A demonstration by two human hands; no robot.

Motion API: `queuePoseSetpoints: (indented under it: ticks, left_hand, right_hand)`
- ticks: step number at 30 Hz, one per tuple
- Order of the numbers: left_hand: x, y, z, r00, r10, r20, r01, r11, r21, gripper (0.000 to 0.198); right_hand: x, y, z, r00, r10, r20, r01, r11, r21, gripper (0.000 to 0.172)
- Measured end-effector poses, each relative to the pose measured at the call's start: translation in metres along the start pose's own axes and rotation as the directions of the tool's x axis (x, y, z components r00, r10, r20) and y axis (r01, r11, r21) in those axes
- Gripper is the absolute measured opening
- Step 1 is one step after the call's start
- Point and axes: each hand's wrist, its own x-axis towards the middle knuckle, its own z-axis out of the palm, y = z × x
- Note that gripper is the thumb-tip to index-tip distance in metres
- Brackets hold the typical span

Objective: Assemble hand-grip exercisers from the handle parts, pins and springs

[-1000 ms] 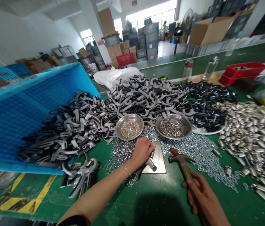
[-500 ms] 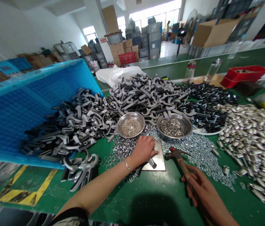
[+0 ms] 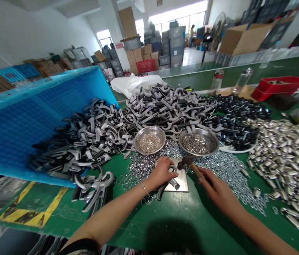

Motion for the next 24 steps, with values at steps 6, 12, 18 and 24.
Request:
queuePoseSetpoints:
  ticks: [6, 12, 18, 24]
  left_hand:
    - [0.001, -0.007, 0.005, 1.0, 0.009, -0.001, -0.009, 1.0, -0.021, 0.036]
    - [-0.001, -0.001, -0.007, 1.0, 0.0, 0.026, -0.002, 0.998, 0.068, 0.056]
    - [-0.056, 0.008, -0.019, 0.991, -0.089, -0.104, 0.1, 0.989, 0.105, 0.079]
    - [-0.08, 0.014, -0.011, 0.987, -0.125, -0.097, 0.142, 0.972, 0.189, 0.064]
  right_hand:
    - [-0.005, -0.013, -0.007, 0.975, -0.219, 0.038, 0.222, 0.941, -0.254, 0.049]
    - [0.002, -0.02, -0.023, 0.965, -0.215, 0.151, 0.253, 0.915, -0.314, 0.044]
    - [-0.009, -0.038, -0.006, 0.939, -0.314, 0.141, 0.341, 0.904, -0.259, 0.051]
    - [-0.011, -0.037, -0.007, 0.959, -0.175, 0.223, 0.194, 0.979, -0.068, 0.042]
